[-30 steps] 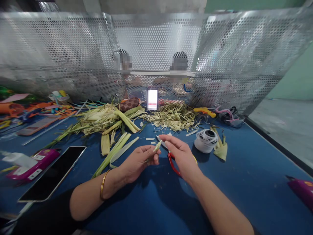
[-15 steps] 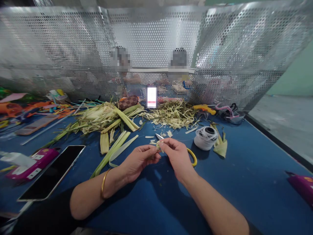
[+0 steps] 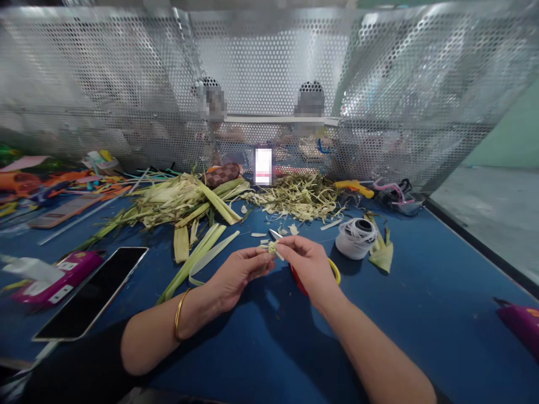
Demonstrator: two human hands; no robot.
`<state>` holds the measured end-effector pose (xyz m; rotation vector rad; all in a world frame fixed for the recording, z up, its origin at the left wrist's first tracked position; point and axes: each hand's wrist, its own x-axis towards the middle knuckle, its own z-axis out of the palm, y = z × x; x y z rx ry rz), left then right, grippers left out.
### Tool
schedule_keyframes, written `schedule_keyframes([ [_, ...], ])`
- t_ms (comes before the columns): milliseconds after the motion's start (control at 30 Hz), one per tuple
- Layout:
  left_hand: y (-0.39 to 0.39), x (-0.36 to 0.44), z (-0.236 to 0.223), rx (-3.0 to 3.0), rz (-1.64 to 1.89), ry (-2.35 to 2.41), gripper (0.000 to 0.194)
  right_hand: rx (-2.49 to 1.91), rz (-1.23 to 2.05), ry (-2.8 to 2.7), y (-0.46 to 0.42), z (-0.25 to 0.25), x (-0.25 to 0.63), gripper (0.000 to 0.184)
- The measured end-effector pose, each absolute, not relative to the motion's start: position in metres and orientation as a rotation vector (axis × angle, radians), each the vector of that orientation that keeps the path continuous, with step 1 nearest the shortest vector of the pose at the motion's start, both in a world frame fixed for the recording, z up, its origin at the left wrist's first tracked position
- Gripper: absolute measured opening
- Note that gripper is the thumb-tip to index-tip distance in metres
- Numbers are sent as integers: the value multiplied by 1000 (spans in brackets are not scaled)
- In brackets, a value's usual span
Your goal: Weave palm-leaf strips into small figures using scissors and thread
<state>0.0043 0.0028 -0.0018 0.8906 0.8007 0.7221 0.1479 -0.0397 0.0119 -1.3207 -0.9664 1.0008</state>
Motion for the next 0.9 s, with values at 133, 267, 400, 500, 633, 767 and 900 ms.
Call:
schedule_keyframes([
  [133,3,5,-2,888,702,797,27,-1339,972,-993,-40,12,148,33],
  [267,4,5,-3,861,717,804,27,-1344,943,-998,-40,15,151,35],
  [400,4,4,-3,937,706,806,27,-1350,1018,-1121,-39,14,151,37],
  [500,7,1,-2,980,718,847,29,-1360,985,-1111,-37,12,151,39],
  [633,15,-4,3,921,897,943,25,-1380,1157,-941,-34,7,154,40],
  [767,25,-9,5,850,1063,1018,19,-1430,1463,-980,-21,1,155,33],
  [900,31,-10,4,830,1139,1055,20,-1516,1318,-998,22,12,164,22],
])
